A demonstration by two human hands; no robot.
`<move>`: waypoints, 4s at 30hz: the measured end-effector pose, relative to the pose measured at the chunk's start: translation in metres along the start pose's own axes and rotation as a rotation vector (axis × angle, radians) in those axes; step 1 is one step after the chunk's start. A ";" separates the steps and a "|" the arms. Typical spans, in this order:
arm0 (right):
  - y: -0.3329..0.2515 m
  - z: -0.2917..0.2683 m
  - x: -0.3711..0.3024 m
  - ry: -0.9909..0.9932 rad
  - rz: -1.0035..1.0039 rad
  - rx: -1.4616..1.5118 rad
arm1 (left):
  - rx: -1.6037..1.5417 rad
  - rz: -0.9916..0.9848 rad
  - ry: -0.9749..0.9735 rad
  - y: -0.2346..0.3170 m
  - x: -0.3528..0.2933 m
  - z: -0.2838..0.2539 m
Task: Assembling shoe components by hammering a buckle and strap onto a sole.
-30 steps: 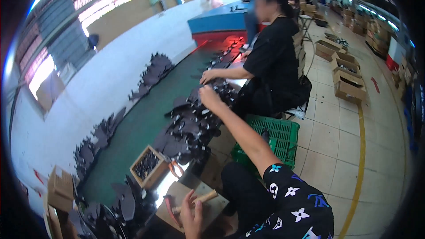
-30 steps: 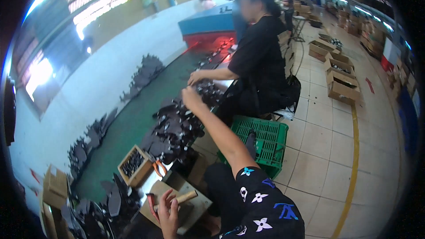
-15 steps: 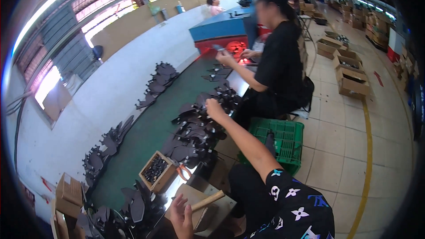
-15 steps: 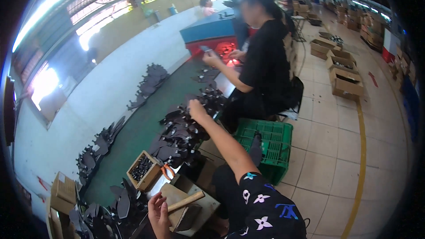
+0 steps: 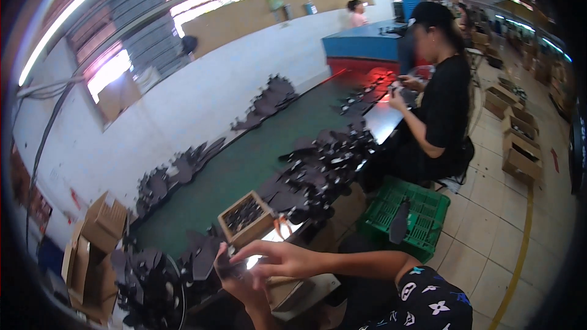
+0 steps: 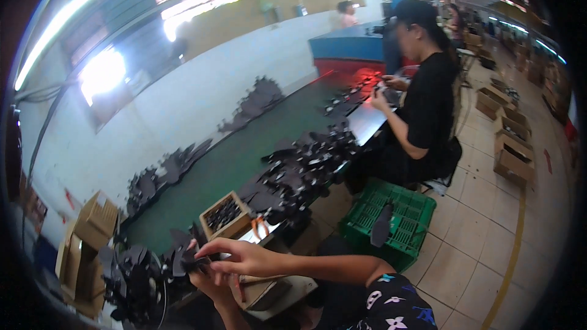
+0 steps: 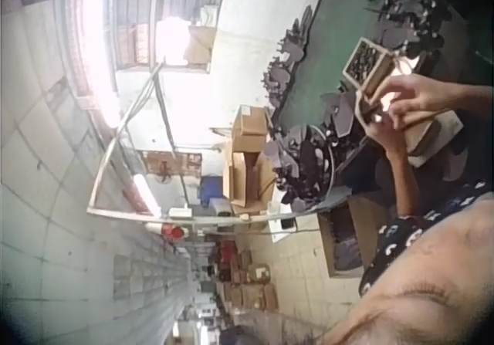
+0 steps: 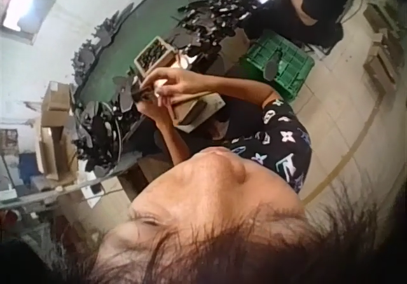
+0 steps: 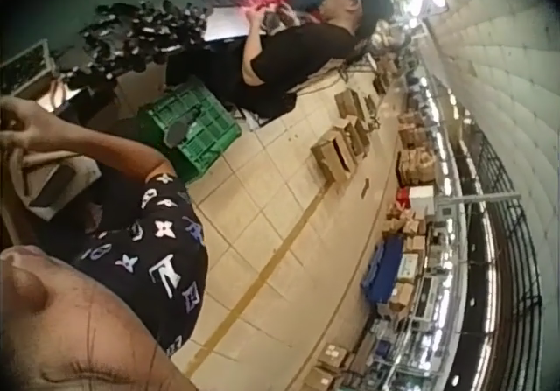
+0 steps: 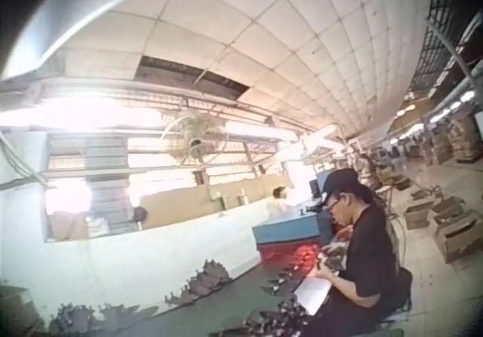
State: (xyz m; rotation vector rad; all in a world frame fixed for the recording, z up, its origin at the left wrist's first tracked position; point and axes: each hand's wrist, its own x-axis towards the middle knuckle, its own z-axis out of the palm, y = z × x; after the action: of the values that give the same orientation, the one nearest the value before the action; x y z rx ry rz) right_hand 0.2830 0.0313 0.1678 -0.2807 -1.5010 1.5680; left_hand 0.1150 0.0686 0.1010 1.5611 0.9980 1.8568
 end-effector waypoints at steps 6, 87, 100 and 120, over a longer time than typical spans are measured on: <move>0.131 -0.050 -0.067 0.254 -0.033 -1.602 | 0.031 -0.143 0.013 0.041 0.009 -0.037; 0.147 -0.072 0.020 0.267 0.139 -0.886 | 0.307 -0.216 -0.417 -0.097 -0.027 -0.051; 0.140 -0.066 0.011 0.191 -0.016 -1.004 | 0.235 -0.200 -0.431 -0.096 -0.026 -0.052; 0.072 0.031 -0.039 0.453 0.136 -0.992 | 0.090 -0.374 -0.441 -0.097 -0.027 -0.056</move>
State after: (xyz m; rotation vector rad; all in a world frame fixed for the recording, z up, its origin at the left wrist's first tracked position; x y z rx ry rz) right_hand 0.2511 -0.0059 0.0949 -1.2235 -1.7824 0.6513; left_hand 0.0587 0.0939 0.0039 1.6071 1.0816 1.1657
